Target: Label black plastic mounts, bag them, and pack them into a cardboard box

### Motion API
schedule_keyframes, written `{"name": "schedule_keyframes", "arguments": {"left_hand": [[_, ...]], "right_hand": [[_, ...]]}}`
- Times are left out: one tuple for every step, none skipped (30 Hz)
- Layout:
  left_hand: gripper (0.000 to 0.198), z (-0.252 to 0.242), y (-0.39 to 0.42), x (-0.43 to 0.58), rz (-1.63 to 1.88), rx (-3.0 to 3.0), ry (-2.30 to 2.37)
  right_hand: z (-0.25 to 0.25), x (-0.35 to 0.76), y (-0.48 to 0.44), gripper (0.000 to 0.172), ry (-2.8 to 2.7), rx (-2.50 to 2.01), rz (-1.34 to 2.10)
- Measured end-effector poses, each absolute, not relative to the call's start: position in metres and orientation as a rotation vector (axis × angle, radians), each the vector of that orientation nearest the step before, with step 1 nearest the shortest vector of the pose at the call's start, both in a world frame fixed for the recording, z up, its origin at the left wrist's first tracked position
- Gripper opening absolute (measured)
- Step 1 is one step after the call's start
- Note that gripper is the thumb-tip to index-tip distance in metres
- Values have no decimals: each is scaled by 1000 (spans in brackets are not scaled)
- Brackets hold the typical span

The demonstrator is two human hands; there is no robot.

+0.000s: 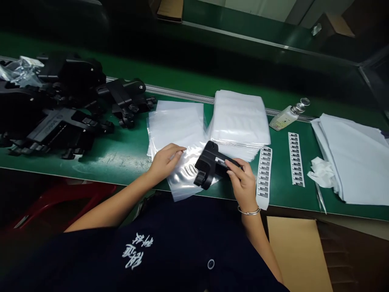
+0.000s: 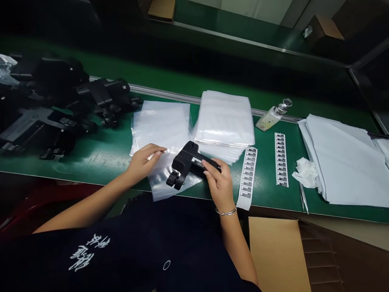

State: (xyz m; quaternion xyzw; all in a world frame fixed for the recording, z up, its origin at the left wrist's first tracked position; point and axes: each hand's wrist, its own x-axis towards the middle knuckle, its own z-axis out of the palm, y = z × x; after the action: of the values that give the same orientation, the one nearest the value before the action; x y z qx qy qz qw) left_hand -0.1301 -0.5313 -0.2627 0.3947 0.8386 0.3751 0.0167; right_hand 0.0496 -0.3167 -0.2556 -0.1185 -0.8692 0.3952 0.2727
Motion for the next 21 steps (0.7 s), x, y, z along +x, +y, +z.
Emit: {"name": "schedule_keyframes", "arguments": {"left_hand": [[34, -267, -527, -124, 1046, 1351, 2556], [34, -272, -520, -115, 907, 1487, 2481], [35, -278, -512, -106, 759, 1612, 2395], [37, -284, -504, -95, 616, 1709, 2318], [43, -289, -497, -84, 490, 1779, 2260], [52, -294, -490, -74, 388, 1830, 2220], [62, -298, -486, -66, 308, 1865, 2195], [69, -300, -483, -59, 251, 1889, 2177], [74, -302, -483, -54, 213, 1912, 2162], [76, -302, -484, -51, 183, 1937, 2142], [78, -302, -487, -50, 157, 1961, 2119], [79, -302, -491, -52, 135, 1985, 2096], [78, -301, -494, -55, 118, 2010, 2068], [77, -301, -496, -59, 104, 2038, 2034], [75, -301, -497, -65, 95, 2054, 2013], [72, -301, -496, -72, 85, 2050, 2019], [69, -301, -493, -79, 74, 2023, 2060], [67, -300, -490, -85, 64, 1978, 2133], [65, -300, -487, -90, 58, 1926, 2221], [63, -299, -484, -94, 59, 1887, 2298], [60, -297, -483, -95, 72, 1872, 2350]], "right_hand": [[-250, 55, -317, 29, -2260, -398, 1143], [-245, 60, -318, 29, -2199, -462, 1205], [-240, 65, -318, 29, -2159, -510, 1244], [-235, 69, -319, 28, -2136, -545, 1262], [-231, 73, -319, 27, -2121, -574, 1267], [-228, 76, -319, 27, -2111, -596, 1266], [-225, 80, -319, 26, -2105, -613, 1268], [-223, 83, -318, 26, -2098, -622, 1270], [-222, 86, -317, 26, -2092, -628, 1273], [-222, 89, -316, 25, -2086, -631, 1277], [-222, 93, -314, 25, -2078, -631, 1281], [-223, 95, -313, 25, -2067, -626, 1284], [-225, 97, -310, 25, -2052, -617, 1286], [-228, 99, -308, 25, -2034, -602, 1290], [-232, 100, -306, 25, -2009, -579, 1296], [-235, 101, -303, 25, -1971, -549, 1304], [-240, 101, -301, 25, -1923, -517, 1316], [-244, 102, -299, 24, -1868, -490, 1331], [-249, 102, -297, 24, -1812, -466, 1348], [-254, 102, -296, 24, -1757, -445, 1363], [-259, 103, -294, 25, -1707, -427, 1375]]}}
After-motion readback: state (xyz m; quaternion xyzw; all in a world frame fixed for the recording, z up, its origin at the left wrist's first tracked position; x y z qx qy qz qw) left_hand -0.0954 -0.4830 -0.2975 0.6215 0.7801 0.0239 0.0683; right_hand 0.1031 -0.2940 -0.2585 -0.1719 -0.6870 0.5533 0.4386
